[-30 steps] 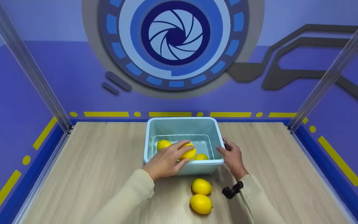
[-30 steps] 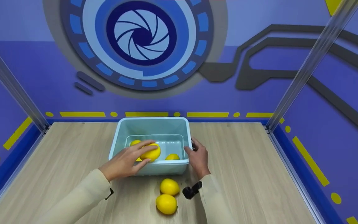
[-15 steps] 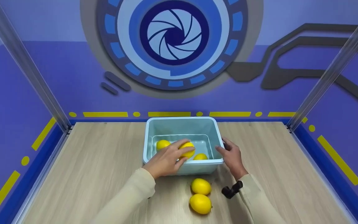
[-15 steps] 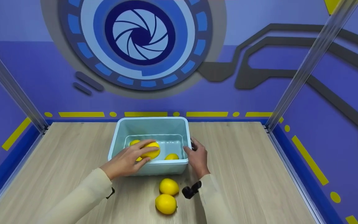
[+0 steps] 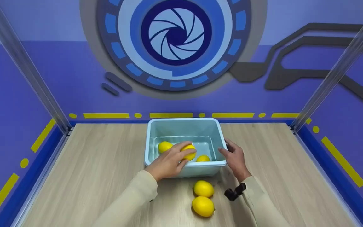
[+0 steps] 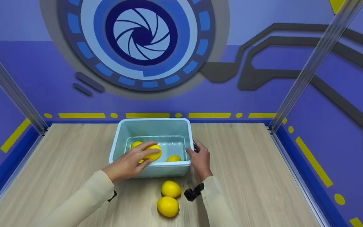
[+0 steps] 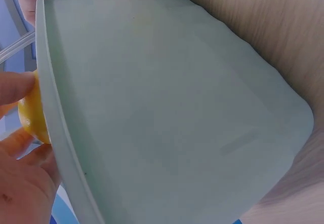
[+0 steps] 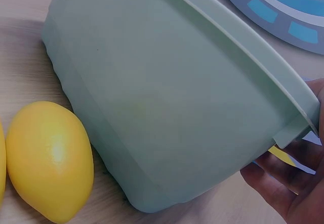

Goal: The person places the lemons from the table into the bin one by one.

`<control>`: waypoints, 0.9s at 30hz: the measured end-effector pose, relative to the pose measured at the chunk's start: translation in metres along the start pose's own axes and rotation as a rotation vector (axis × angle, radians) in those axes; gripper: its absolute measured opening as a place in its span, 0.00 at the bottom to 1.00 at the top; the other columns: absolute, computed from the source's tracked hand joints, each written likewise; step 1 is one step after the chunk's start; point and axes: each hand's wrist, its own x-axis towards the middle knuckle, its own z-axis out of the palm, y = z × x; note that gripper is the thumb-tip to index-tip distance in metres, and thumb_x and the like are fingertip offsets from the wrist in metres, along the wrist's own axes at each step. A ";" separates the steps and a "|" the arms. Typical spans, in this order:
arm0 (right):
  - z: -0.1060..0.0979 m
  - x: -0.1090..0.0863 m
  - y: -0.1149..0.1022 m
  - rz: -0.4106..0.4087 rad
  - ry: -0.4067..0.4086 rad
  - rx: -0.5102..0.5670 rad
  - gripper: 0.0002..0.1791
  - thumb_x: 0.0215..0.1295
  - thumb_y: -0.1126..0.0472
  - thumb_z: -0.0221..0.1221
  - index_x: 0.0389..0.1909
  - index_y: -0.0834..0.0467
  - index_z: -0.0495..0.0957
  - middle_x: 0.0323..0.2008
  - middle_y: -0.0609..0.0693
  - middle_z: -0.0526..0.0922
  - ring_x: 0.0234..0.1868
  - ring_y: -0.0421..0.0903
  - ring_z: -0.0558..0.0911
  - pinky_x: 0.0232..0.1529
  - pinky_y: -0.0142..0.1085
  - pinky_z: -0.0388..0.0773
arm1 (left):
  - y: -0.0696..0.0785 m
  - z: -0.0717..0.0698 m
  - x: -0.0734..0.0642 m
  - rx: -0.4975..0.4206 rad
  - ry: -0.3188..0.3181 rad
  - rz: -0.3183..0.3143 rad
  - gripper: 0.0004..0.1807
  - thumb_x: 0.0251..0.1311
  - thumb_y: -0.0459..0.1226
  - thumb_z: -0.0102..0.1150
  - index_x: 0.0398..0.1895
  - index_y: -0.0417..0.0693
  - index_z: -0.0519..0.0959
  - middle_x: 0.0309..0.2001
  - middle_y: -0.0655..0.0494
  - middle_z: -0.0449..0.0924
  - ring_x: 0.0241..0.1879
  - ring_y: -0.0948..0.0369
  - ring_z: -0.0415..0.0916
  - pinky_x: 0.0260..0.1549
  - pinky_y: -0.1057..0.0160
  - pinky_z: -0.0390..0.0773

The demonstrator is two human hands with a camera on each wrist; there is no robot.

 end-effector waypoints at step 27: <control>-0.001 0.001 -0.001 0.029 -0.010 0.000 0.30 0.67 0.61 0.56 0.70 0.55 0.64 0.68 0.59 0.69 0.68 0.55 0.70 0.69 0.48 0.64 | 0.001 0.001 0.002 -0.078 -0.059 -0.076 0.18 0.71 0.45 0.49 0.62 0.67 0.75 0.71 0.57 0.62 0.69 0.57 0.64 0.61 0.57 0.74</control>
